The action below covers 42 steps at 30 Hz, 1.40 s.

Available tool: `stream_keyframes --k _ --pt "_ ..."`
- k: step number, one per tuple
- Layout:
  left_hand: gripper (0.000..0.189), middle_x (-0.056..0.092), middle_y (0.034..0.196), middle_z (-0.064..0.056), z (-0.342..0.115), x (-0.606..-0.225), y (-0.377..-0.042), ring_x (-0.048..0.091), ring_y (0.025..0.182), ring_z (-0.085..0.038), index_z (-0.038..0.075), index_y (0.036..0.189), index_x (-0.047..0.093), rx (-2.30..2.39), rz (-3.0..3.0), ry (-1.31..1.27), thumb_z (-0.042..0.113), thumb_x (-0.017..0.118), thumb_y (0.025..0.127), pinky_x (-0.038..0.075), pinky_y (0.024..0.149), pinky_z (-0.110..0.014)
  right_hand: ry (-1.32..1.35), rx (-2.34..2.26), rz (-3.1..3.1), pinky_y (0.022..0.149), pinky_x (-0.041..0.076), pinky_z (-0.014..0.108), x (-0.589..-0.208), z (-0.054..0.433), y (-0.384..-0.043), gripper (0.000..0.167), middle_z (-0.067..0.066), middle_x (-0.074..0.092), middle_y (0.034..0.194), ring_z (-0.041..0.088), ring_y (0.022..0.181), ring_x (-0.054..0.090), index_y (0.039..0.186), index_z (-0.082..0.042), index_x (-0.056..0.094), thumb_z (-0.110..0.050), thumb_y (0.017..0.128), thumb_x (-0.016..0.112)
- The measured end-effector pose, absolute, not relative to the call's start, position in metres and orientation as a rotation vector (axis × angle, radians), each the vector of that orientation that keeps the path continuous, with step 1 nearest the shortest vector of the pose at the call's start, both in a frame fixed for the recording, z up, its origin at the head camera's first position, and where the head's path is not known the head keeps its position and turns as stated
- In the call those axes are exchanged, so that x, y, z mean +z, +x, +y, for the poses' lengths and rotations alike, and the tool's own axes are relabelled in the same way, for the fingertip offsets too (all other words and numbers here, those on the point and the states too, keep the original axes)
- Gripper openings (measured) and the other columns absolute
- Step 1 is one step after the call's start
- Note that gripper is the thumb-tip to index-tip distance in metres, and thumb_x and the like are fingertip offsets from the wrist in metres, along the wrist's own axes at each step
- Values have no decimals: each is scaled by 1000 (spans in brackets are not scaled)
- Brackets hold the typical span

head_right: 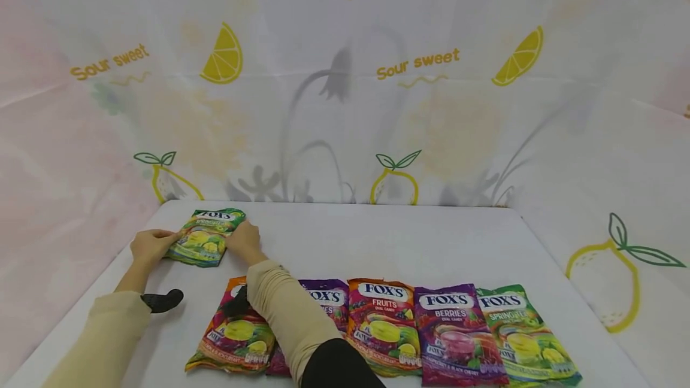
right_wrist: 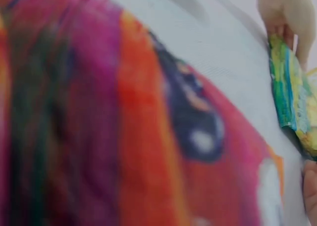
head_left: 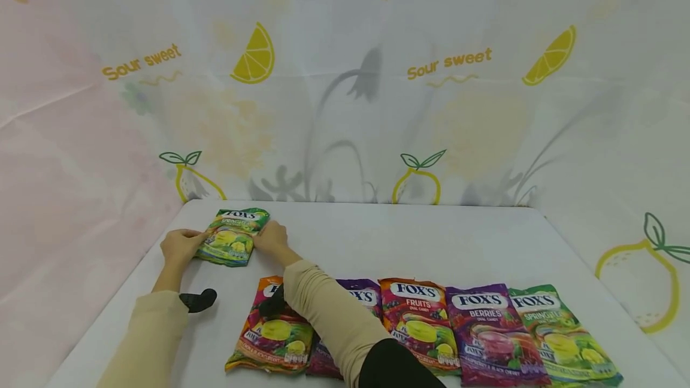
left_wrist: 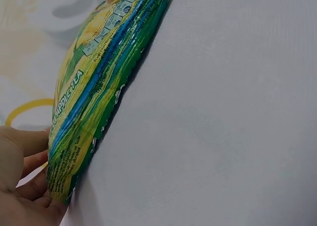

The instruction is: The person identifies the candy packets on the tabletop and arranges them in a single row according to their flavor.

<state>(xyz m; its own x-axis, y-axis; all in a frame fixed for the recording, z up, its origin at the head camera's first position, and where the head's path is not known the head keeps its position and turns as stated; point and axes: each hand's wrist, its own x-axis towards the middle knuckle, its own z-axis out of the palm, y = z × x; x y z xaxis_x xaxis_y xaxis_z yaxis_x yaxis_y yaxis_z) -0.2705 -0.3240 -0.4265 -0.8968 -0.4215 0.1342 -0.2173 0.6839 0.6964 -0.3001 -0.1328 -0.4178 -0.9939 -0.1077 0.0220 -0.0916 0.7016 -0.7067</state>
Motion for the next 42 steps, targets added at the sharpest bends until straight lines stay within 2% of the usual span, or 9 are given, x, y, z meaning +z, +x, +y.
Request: stream_keyframes --k 4,11,16,21,23,26,30,34,42 --pt "41 61 107 -31 -322 -426 -267 47 107 -50 -14 101 64 -1031 -2624 485 25 58 90 30 97 -55 -70 -1280 2770 50 39 18 -414 -130 -299 26 3 65 59 11 54 55 65 -4 71 -23 82 73" --pt "38 61 100 -33 -313 -425 -259 48 100 -50 -17 101 61 -1042 -2504 480 19 59 88 30 93 -55 62 -1501 2540 47 38 21 -405 -124 -298 19 8 66 62 12 51 54 71 -1 70 -16 81 73" --pt "36 60 94 -33 -304 -422 -248 51 93 -46 -15 100 60 -1015 -2403 474 18 58 89 33 86 -53 25 -1607 2472 60 51 28 -399 -117 -295 14 7 66 65 17 61 64 80 2 70 -12 82 72" --pt "29 62 91 -31 -293 -418 -238 56 84 -41 -12 97 62 -947 -2328 413 15 59 87 36 77 -47 -18 -1689 2392 69 55 32 -391 -111 -288 12 9 66 70 24 74 68 84 4 70 -9 83 70" --pt "27 64 87 -29 -289 -415 -235 58 74 -33 -11 94 64 -932 -2303 364 14 61 85 36 73 -43 -30 -1707 2376 70 55 33 -387 -109 -284 12 11 67 72 26 76 69 83 4 70 -8 84 70" --pt "24 66 82 -26 -282 -410 -231 53 59 -5 -9 92 67 -944 -2273 300 13 66 83 37 68 -32 -54 -1711 2359 73 55 35 -380 -106 -279 12 14 68 75 28 79 69 83 4 70 -8 85 69" --pt "24 67 81 -24 -271 -401 -223 37 58 18 -8 92 68 -1015 -2262 212 14 70 82 35 62 -15 -112 -1710 2327 75 55 36 -370 -100 -269 13 16 69 77 30 80 68 86 5 70 -7 85 68" --pt "26 67 82 -24 -261 -393 -213 41 61 18 -8 93 67 -1063 -2293 127 16 69 84 35 57 -8 -184 -1708 2287 75 55 37 -362 -92 -260 13 15 68 78 28 79 68 89 6 71 -7 86 67" --pt "32 67 94 -21 -245 -383 -196 49 70 13 -7 103 66 -1240 -2380 54 22 67 87 43 59 -12 -278 -1687 2251 69 56 31 -353 -75 -246 13 12 68 75 25 74 68 87 7 70 -6 85 67"
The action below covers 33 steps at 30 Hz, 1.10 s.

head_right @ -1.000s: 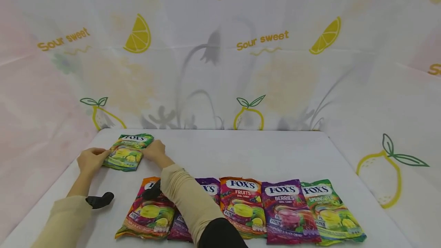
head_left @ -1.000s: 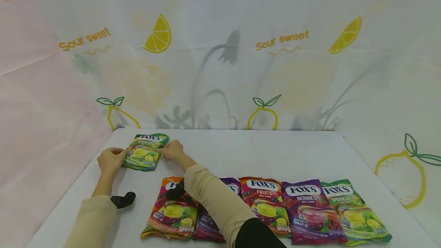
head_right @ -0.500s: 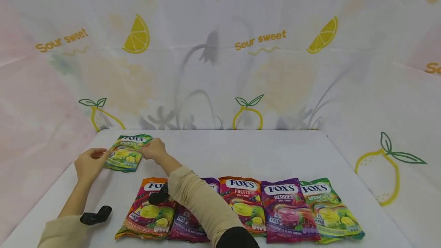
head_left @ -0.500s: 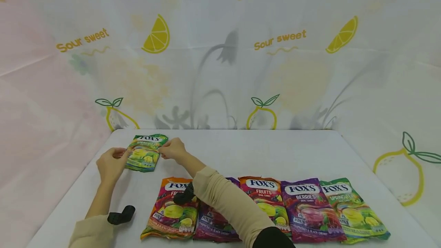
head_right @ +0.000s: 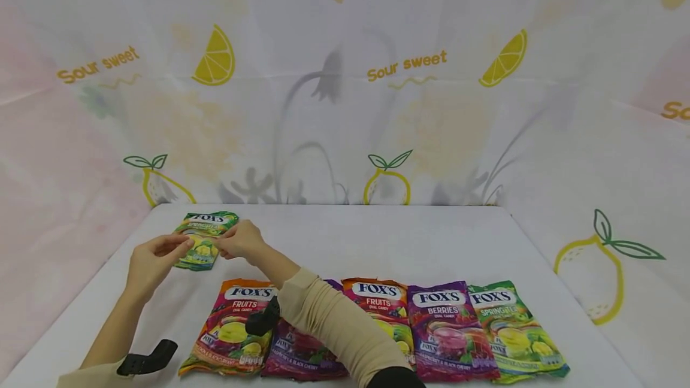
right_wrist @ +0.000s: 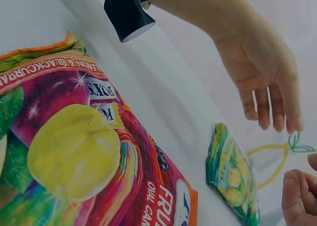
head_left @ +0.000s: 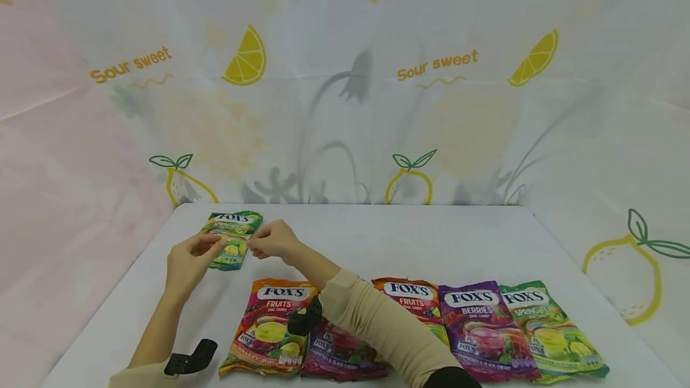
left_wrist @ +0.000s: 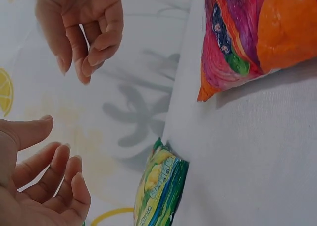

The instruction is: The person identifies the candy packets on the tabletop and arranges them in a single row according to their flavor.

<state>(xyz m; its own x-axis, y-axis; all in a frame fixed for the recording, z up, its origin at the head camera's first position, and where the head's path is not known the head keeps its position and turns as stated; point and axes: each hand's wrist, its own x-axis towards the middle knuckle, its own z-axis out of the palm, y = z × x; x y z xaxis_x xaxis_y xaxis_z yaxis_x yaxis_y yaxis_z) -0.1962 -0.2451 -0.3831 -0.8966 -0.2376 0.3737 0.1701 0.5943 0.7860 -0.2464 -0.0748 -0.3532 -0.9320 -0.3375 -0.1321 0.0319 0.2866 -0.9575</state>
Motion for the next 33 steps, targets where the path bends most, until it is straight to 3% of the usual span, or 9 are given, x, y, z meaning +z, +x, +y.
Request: stream_keyframes --k 13,18,33 --pt "29 68 91 -16 -236 -384 -179 50 73 11 -3 101 67 -1201 -2426 0 23 67 88 43 65 -12 -420 -1634 2244 71 55 30 -345 -46 -231 18 12 69 81 23 75 68 94 8 69 -9 88 65" --pt "26 68 91 -17 -231 -383 -172 51 73 11 -4 99 68 -1202 -2407 -32 20 67 88 43 65 -8 -454 -1633 2227 70 55 30 -344 -34 -229 18 10 68 80 14 67 65 95 7 69 -9 88 65" --pt "20 70 90 -16 -216 -374 -154 57 73 8 -4 95 70 -1276 -2362 -83 14 69 86 46 65 -9 -510 -1674 2187 71 56 35 -341 -17 -218 17 18 68 84 36 82 66 93 9 68 -7 87 65"
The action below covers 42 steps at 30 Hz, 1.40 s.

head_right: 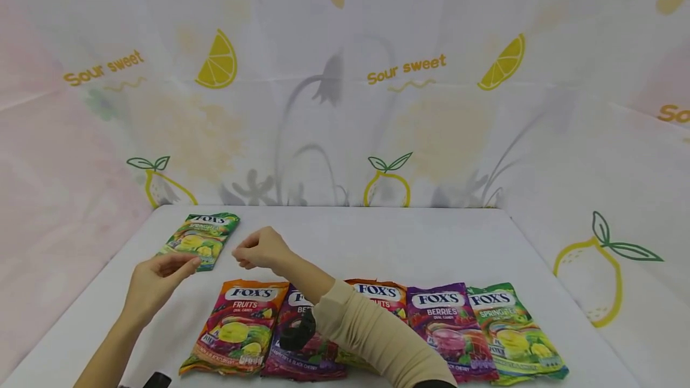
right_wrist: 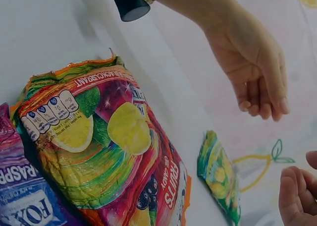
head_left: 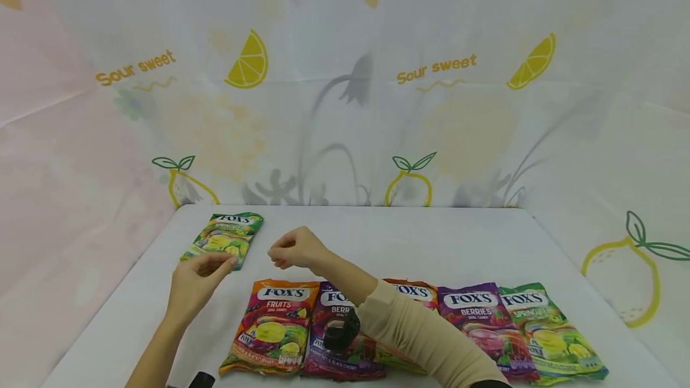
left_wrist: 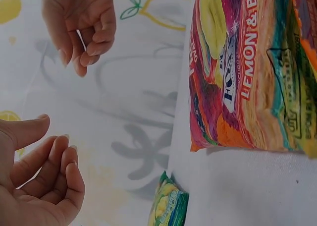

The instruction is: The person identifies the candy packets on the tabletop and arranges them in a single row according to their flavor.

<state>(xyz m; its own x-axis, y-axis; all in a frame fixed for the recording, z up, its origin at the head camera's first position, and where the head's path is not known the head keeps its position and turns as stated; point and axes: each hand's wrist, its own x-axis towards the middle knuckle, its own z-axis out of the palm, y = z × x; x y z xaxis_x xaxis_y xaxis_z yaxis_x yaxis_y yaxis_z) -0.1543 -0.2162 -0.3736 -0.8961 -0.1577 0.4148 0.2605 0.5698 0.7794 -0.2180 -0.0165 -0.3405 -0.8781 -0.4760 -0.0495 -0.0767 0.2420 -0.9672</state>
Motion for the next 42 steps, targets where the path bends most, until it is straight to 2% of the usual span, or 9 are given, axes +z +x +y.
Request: stream_keyframes --k 6,9,13,18,23,28,32,42 --pt "19 70 89 -15 -210 -373 -152 59 72 6 -3 97 69 -1311 -2355 -105 12 69 86 47 65 -10 -526 -1660 2199 72 55 36 -339 -10 -215 18 19 68 86 29 76 67 95 8 69 -8 88 64" --pt "19 70 89 -14 -207 -372 -151 59 72 6 -2 97 69 -1319 -2357 -117 12 69 86 47 66 -10 -529 -1647 2210 72 55 35 -337 -8 -213 18 19 68 86 29 76 67 95 8 69 -9 88 64" --pt "18 70 90 -13 -203 -372 -150 60 74 5 -2 97 70 -1348 -2353 -141 12 69 86 47 67 -11 -530 -1629 2226 72 55 35 -335 -4 -212 19 17 68 85 35 82 67 95 7 68 -10 88 65" --pt "16 70 90 -12 -198 -371 -150 60 75 4 -1 97 70 -1350 -2345 -187 11 69 86 48 68 -12 -539 -1639 2222 76 54 40 -336 1 -213 19 18 68 86 38 84 66 95 8 68 -9 88 64" --pt "13 70 88 -9 -192 -370 -151 61 76 2 1 95 70 -1364 -2340 -232 10 69 85 48 68 -13 -546 -1632 2239 74 55 38 -337 8 -214 19 20 68 88 34 80 66 96 8 68 -9 89 63" --pt "12 70 88 -8 -187 -371 -153 61 75 1 1 94 70 -1372 -2342 -265 10 69 85 48 69 -14 -523 -1623 2261 74 55 37 -337 15 -215 19 14 67 84 31 79 67 96 7 68 -10 89 64" --pt "13 70 88 -9 -182 -372 -154 61 75 0 1 94 70 -1380 -2342 -283 10 69 85 49 69 -15 -513 -1626 2267 74 55 36 -336 18 -216 19 13 67 84 34 82 67 97 6 68 -10 89 64" --pt "11 70 84 -7 -171 -373 -157 62 73 -4 1 91 71 -1387 -2343 -340 11 68 86 50 67 -21 -489 -1629 2280 73 55 35 -337 25 -215 19 14 67 85 31 80 67 97 6 68 -11 90 63"
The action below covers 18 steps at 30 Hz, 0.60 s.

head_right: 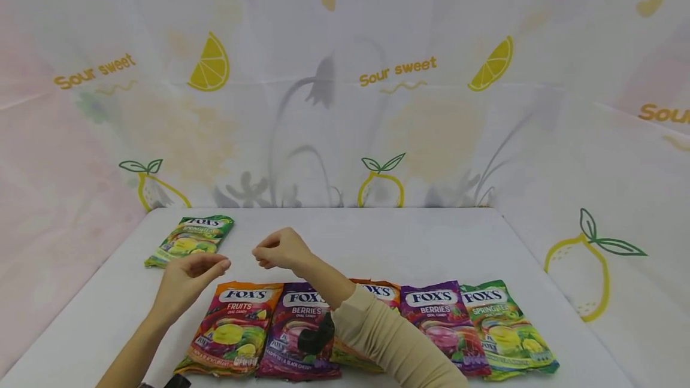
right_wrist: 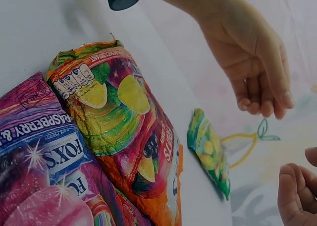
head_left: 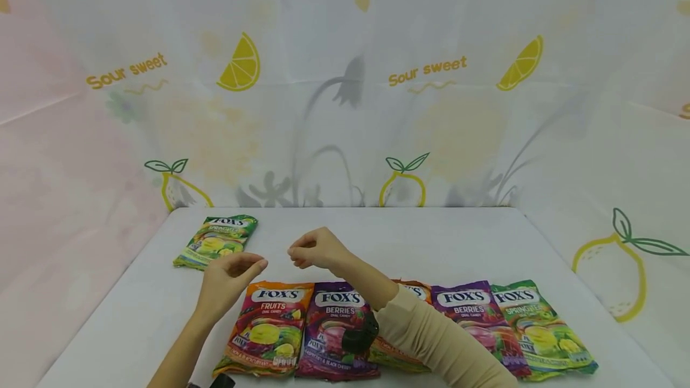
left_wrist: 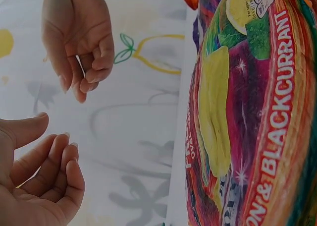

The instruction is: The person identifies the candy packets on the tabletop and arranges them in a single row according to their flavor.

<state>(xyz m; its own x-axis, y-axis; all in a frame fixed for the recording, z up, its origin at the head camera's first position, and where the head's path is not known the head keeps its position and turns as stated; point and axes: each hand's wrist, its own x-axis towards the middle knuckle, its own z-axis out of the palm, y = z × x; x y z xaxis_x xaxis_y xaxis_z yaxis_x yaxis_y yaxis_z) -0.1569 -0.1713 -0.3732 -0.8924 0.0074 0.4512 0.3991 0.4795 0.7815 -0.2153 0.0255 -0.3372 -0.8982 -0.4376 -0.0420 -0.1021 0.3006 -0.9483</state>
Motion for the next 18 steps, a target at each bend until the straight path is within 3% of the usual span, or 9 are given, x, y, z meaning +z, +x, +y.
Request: stream_keyframes --k 6,12,18 --pt "10 70 82 -7 -166 -375 -159 64 71 -10 1 90 70 -1378 -2355 -355 10 69 85 51 65 -22 -501 -1648 2257 76 55 38 -339 32 -214 20 17 68 88 35 84 66 98 7 68 -10 90 62" --pt "12 70 83 -7 -161 -375 -160 62 71 -4 2 90 71 -1366 -2371 -342 12 69 85 51 65 -23 -537 -1664 2265 74 55 36 -341 38 -215 22 19 67 91 34 83 67 103 9 66 -9 91 61" --pt "11 70 83 -7 -155 -373 -160 63 71 -7 2 90 71 -1410 -2354 -365 11 69 85 51 65 -24 -583 -1680 2231 74 55 34 -338 48 -216 25 22 67 93 33 85 67 104 10 65 -11 91 61"
